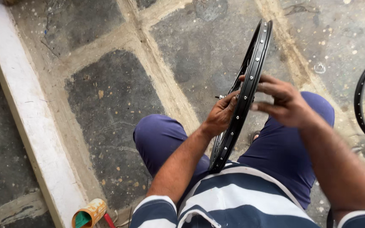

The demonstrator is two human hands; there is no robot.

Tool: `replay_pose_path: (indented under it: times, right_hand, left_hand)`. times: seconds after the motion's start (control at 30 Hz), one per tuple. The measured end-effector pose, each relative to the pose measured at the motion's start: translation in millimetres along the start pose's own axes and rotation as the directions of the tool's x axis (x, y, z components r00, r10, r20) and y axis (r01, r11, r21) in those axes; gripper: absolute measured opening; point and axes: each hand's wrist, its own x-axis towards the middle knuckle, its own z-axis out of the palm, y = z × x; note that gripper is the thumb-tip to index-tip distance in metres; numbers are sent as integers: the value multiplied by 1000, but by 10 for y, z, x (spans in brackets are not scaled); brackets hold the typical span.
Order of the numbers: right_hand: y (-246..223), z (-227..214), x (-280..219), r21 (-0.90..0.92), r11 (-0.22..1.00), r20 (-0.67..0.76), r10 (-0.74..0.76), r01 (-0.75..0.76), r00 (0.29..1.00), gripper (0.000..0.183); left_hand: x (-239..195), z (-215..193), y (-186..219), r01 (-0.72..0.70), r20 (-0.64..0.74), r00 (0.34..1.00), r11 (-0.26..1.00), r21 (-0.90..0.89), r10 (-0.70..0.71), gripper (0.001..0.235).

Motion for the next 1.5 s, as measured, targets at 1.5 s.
replay_pose_path:
  times: [1.5]
  right_hand:
    - [220, 69, -17, -281, 953, -81, -144, 116, 986, 44]
  left_hand:
    - [382, 220, 355, 17, -86, 996, 988, 154, -4, 113]
